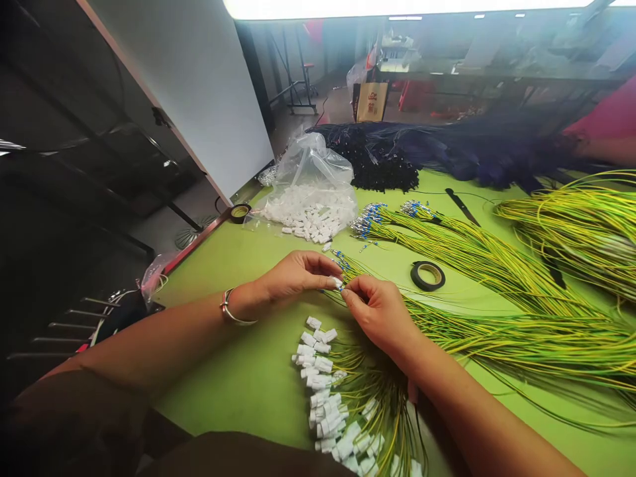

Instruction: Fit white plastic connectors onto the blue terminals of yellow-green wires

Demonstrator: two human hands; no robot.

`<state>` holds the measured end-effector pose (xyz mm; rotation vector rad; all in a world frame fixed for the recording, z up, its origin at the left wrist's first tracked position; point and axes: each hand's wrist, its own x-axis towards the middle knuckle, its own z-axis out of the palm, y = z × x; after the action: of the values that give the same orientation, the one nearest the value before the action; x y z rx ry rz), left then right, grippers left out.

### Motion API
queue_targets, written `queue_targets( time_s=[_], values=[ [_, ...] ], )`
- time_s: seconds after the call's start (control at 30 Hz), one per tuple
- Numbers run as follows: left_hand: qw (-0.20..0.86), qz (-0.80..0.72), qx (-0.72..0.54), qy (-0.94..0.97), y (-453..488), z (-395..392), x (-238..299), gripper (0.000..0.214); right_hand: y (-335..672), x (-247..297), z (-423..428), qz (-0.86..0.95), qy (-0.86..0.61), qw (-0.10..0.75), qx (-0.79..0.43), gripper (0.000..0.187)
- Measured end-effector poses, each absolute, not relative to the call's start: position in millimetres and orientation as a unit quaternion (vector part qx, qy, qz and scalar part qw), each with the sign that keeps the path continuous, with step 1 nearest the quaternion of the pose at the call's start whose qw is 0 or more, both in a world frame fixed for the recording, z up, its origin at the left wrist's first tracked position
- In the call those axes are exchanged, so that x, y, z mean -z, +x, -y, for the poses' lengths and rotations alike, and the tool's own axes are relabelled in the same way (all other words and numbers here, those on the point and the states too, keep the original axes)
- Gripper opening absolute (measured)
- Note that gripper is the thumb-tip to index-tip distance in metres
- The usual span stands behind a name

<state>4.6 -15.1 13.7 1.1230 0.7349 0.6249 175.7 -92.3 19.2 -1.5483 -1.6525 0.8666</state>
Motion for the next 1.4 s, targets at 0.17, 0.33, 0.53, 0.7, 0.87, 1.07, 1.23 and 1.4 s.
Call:
queue_targets(
  time_s=[0.17, 0.33, 0.53, 0.7, 0.87, 1.07, 1.23, 1.4],
  values=[
    [0.777, -0.321, -0.271, 0.469, 1.9, 12.3, -12.3, 0.029, 178.6, -20.1, 91.9, 0.611, -0.594, 0.353, -0.385, 0.027],
    [0.748, -0.321, -0.276, 0.51, 4.0, 13.1, -13.9, 0.027, 178.3, -17.4, 91.0, 0.598, -0.591, 0.349, -0.413, 0.028],
    [0.699, -0.328, -0.298, 0.562, 8.3, 18.7, -14.4, 0.023, 172.7, -13.9, 93.3, 0.609, -0.595, 0.367, -0.374, 0.028],
    [0.722, -0.333, -0.295, 0.53, 6.0, 16.0, -13.2, 0.026, 175.9, -17.4, 92.6, 0.623, -0.607, 0.372, -0.324, 0.027],
    [0.725, -0.338, -0.294, 0.523, 5.1, 15.0, -13.0, 0.026, 177.0, -15.5, 93.2, 0.642, -0.604, 0.375, -0.289, 0.025],
    [0.724, -0.332, -0.288, 0.531, 6.7, 17.9, -9.0, 0.027, 173.8, -11.9, 93.6, 0.661, -0.593, 0.356, -0.29, 0.026],
    [0.712, -0.33, -0.293, 0.547, 4.0, 13.4, -11.4, 0.023, 168.3, -12.7, 93.5, 0.657, -0.589, 0.347, -0.318, 0.032],
    [0.7, -0.267, -0.136, 0.648, -8.0, 2.1, -28.5, 0.016, 176.7, -19.5, 89.4, 0.652, -0.556, 0.332, -0.395, 0.036]
  ],
)
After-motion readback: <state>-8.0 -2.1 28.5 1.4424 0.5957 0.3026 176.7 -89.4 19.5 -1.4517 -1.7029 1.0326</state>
